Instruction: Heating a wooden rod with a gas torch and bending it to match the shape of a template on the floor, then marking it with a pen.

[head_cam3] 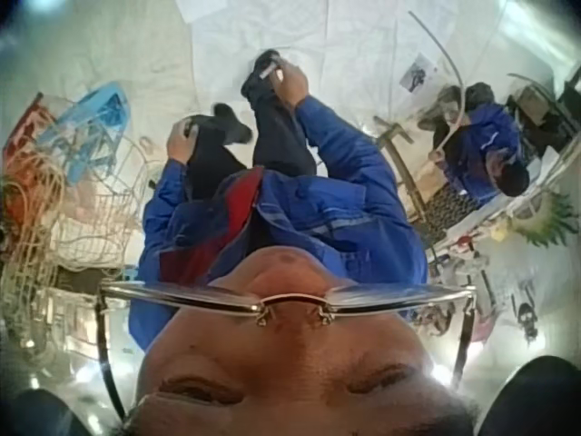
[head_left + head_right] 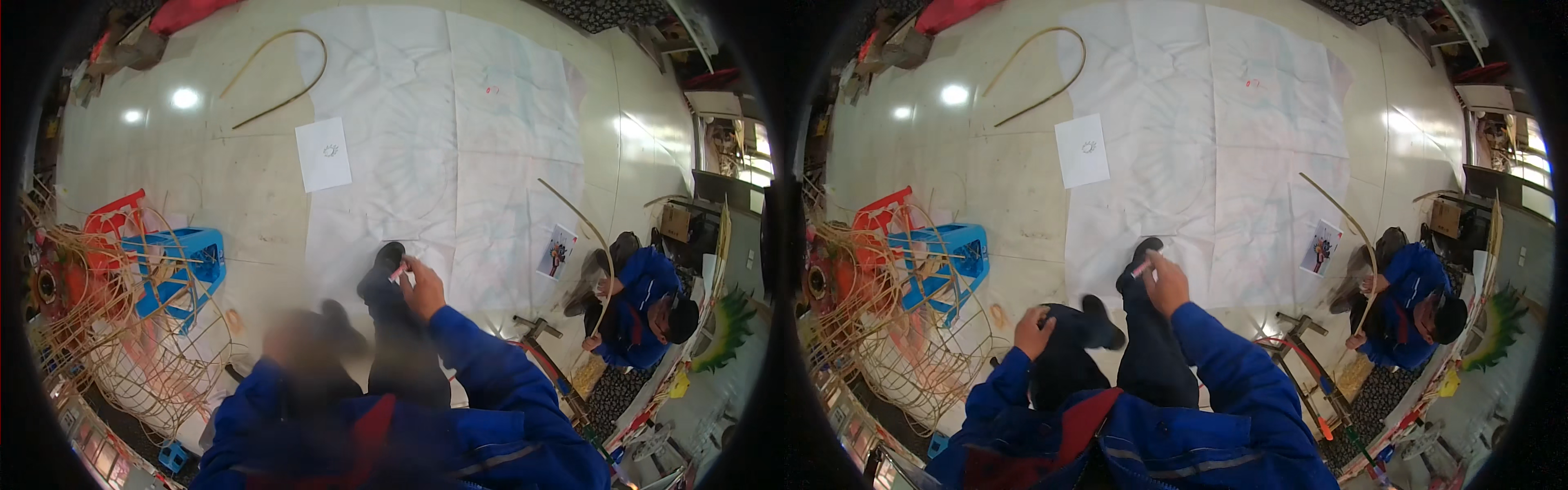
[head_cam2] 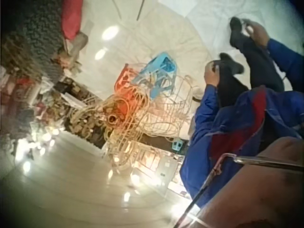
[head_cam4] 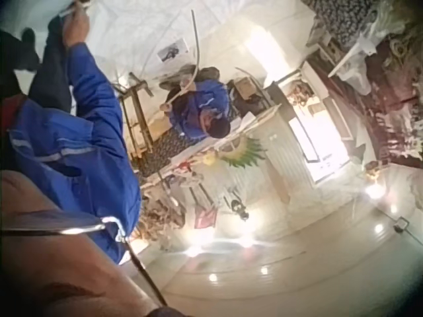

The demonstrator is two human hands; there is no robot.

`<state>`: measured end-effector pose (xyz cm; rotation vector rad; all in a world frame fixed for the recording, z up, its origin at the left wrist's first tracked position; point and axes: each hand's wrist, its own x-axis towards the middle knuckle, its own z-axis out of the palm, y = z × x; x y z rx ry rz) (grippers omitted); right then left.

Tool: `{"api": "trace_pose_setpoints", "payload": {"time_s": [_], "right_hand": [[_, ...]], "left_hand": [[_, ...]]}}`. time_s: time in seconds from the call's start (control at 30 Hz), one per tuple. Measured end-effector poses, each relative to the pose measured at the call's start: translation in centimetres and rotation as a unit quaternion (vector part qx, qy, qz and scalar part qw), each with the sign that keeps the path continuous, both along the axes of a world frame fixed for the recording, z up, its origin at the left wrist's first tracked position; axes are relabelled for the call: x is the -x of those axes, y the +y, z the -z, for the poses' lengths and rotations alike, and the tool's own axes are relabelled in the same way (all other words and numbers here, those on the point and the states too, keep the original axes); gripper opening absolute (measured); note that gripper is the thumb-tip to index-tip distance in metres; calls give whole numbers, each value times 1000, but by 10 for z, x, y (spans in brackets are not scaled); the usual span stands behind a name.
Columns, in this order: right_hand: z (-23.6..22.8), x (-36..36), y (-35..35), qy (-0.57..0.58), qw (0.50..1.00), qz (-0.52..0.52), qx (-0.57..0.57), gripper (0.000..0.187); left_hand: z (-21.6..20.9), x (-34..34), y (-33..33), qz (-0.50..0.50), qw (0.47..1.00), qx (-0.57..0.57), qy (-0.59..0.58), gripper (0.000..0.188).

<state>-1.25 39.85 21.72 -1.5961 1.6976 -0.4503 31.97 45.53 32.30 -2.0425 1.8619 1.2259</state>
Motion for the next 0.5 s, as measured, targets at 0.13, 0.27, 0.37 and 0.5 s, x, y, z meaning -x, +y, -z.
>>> {"api": "trace_pose_setpoints", "payload": {"time_s": [0.13,0.27,0.37,0.5], "right_hand": [[-53,25,50,-53,995,83,-10,45],[-92,76,105,-20,987,154,-49,50],[-112,107,143,-15,989,142,-41,52],[-132,122,171,-138,962,236,-25,46]], "left_hand": [[76,0,119,-160,985,-16,-55,35],[31,74,104,-76,991,21,112,39],[26,101,92,-27,989,-67,132,42],[2,115,110,-67,980,-46,182,45]]}}
